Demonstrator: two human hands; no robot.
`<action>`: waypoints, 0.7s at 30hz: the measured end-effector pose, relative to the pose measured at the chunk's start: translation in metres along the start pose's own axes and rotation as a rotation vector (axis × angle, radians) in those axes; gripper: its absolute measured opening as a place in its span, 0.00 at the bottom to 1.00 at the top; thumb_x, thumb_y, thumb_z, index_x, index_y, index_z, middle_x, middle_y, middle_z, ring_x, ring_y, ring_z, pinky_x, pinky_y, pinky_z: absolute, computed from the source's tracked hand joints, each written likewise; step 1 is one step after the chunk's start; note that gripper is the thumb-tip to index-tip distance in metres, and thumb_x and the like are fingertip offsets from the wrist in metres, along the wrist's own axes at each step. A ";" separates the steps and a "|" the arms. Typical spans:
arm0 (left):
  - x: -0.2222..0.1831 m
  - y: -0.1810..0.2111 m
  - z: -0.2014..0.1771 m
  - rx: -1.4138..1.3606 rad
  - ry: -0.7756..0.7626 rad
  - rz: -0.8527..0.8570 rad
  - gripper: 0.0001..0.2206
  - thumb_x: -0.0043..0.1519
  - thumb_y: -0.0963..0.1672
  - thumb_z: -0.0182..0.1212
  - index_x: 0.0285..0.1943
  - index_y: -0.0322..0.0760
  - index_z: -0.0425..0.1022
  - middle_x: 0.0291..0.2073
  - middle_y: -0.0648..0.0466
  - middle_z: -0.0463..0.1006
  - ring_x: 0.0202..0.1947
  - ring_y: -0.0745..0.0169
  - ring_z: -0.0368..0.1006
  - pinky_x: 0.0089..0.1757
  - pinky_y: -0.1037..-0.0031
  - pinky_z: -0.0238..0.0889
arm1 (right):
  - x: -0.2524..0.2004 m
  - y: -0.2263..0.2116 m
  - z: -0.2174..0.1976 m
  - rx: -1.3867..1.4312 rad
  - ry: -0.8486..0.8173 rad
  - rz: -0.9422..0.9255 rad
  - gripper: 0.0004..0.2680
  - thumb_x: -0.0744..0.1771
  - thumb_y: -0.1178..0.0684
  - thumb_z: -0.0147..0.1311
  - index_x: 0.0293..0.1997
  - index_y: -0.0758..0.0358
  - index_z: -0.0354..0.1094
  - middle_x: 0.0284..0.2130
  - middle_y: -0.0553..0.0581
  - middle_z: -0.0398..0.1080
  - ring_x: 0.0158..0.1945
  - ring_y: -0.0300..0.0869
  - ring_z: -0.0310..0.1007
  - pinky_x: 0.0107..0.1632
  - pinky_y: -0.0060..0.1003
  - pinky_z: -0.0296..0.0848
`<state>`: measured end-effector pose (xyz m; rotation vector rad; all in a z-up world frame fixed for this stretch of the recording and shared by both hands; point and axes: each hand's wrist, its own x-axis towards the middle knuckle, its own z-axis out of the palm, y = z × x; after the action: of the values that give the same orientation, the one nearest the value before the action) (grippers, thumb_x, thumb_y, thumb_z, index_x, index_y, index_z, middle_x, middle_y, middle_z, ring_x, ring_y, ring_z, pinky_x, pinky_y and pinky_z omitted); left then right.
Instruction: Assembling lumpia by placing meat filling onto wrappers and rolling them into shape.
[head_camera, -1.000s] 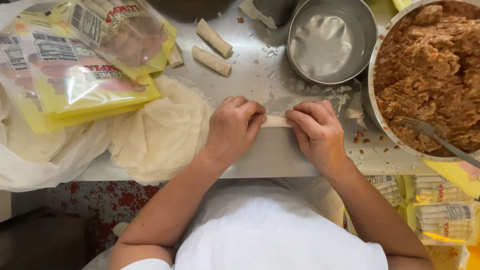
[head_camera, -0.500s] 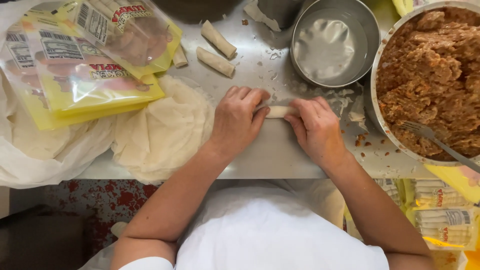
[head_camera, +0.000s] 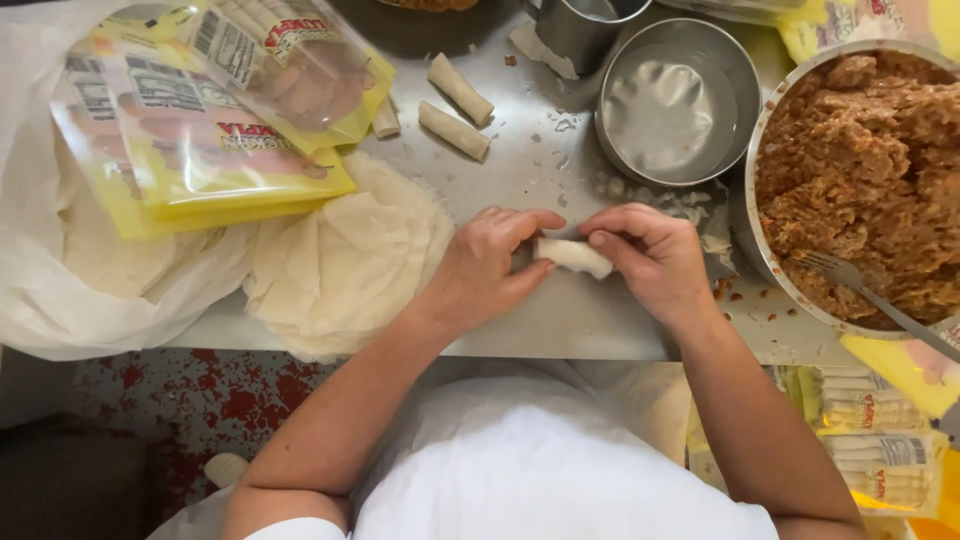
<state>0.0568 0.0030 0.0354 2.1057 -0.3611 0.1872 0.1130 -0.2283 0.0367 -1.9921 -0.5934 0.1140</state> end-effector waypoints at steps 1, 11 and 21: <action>-0.002 0.005 -0.003 -0.106 0.014 0.015 0.18 0.53 0.42 0.74 0.52 0.38 0.78 0.35 0.46 0.82 0.38 0.43 0.79 0.41 0.60 0.73 | -0.002 -0.005 0.001 0.110 0.014 0.085 0.02 0.68 0.60 0.62 0.43 0.61 0.80 0.38 0.56 0.78 0.37 0.38 0.75 0.38 0.34 0.75; -0.035 0.014 -0.027 -0.541 0.096 -0.109 0.13 0.58 0.44 0.73 0.49 0.35 0.82 0.30 0.51 0.85 0.31 0.67 0.79 0.35 0.80 0.75 | -0.008 -0.046 0.027 0.520 -0.007 0.211 0.07 0.69 0.60 0.57 0.46 0.77 0.77 0.26 0.64 0.75 0.23 0.40 0.74 0.24 0.29 0.71; -0.071 -0.010 -0.031 -0.816 0.287 -0.335 0.10 0.63 0.44 0.70 0.46 0.31 0.83 0.24 0.49 0.84 0.27 0.68 0.82 0.34 0.80 0.77 | 0.005 -0.088 0.068 -0.421 -0.084 -0.604 0.15 0.67 0.59 0.60 0.62 0.63 0.75 0.54 0.64 0.77 0.49 0.56 0.80 0.48 0.46 0.79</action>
<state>-0.0070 0.0472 0.0244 1.2797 0.0926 0.1129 0.0631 -0.1382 0.0801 -2.1160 -1.3324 -0.3227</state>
